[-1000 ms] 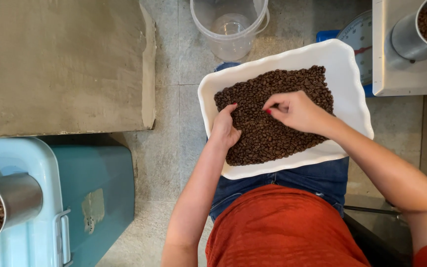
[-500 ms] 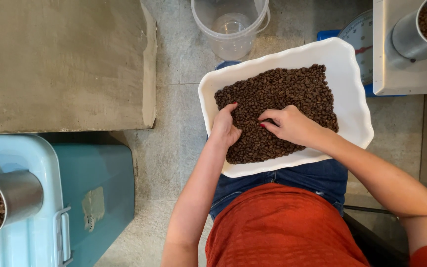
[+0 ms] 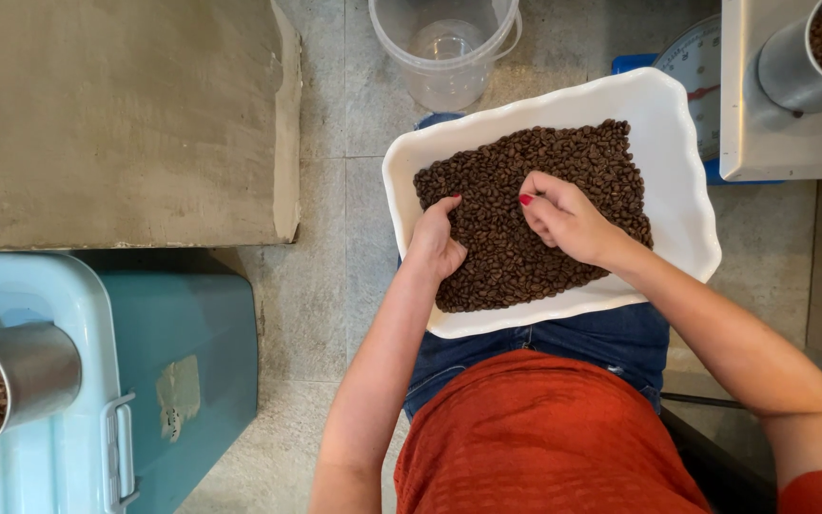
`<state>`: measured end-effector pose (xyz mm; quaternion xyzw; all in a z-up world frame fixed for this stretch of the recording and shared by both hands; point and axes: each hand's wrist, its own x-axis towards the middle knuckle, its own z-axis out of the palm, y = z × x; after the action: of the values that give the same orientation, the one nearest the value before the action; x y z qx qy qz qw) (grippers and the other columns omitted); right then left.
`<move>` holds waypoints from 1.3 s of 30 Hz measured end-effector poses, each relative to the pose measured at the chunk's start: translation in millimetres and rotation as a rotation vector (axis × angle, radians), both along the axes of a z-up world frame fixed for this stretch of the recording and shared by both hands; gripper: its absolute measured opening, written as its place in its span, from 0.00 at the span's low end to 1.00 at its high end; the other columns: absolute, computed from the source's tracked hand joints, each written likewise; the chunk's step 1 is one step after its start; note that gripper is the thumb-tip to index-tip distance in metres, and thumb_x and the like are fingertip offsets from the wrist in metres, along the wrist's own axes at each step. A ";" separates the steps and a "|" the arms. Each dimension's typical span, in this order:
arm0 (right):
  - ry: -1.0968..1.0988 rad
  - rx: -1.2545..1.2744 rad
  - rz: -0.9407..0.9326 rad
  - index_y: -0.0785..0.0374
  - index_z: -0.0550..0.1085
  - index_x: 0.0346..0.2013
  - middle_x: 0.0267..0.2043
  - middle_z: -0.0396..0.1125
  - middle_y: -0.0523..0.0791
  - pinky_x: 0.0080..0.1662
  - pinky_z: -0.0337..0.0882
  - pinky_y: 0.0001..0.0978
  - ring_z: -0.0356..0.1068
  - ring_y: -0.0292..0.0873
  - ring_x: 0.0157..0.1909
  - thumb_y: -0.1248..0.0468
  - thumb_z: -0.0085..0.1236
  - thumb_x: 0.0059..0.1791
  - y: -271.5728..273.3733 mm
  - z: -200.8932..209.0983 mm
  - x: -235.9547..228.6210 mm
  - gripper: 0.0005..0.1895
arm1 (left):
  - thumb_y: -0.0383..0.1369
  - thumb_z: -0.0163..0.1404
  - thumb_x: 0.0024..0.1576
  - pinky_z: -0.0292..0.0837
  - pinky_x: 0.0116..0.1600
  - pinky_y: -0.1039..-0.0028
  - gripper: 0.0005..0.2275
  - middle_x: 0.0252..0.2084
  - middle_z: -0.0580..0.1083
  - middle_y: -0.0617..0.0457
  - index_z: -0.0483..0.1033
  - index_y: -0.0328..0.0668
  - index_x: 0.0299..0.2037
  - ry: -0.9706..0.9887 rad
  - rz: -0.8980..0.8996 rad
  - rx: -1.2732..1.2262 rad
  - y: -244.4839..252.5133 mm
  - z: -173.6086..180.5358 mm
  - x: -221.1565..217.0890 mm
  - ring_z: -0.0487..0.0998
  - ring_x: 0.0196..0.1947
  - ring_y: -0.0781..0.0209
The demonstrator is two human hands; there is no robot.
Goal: The person sorts roasted coffee beans by hand, picking them from a tray and placing them into a container, shifting the tray as needed.
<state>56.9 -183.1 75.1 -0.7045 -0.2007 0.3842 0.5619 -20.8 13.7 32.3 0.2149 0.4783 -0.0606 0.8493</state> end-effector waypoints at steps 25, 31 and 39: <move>-0.535 -0.241 0.080 0.63 0.78 0.48 0.07 0.54 0.39 0.24 0.58 0.23 0.52 0.35 0.11 0.75 0.50 0.53 -0.5 28.6 -13.2 0.13 | 0.30 0.47 0.64 0.80 0.53 0.56 0.22 0.58 0.69 0.31 0.56 0.22 0.63 -0.001 0.008 -0.044 -1.5 8.5 0.3 0.78 0.52 0.45; -0.522 -0.239 0.107 0.60 0.79 0.45 0.06 0.52 0.38 0.23 0.57 0.23 0.53 0.35 0.10 0.74 0.52 0.52 -3.1 19.6 -13.3 0.11 | 0.30 0.46 0.64 0.81 0.53 0.58 0.20 0.56 0.70 0.34 0.58 0.23 0.61 -0.004 -0.002 -0.051 -2.4 12.4 1.4 0.79 0.50 0.47; -0.547 -0.278 0.172 0.61 0.79 0.45 0.06 0.54 0.39 0.22 0.56 0.25 0.51 0.35 0.10 0.71 0.55 0.51 0.0 12.6 -12.7 0.10 | 0.29 0.46 0.64 0.80 0.53 0.58 0.20 0.56 0.70 0.33 0.58 0.22 0.62 -0.008 0.010 -0.056 -2.2 6.7 1.2 0.79 0.50 0.46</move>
<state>44.2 -183.1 87.7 -0.8323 -0.3489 0.2503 0.3506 -19.7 11.5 39.0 0.1891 0.4739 -0.0688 0.8573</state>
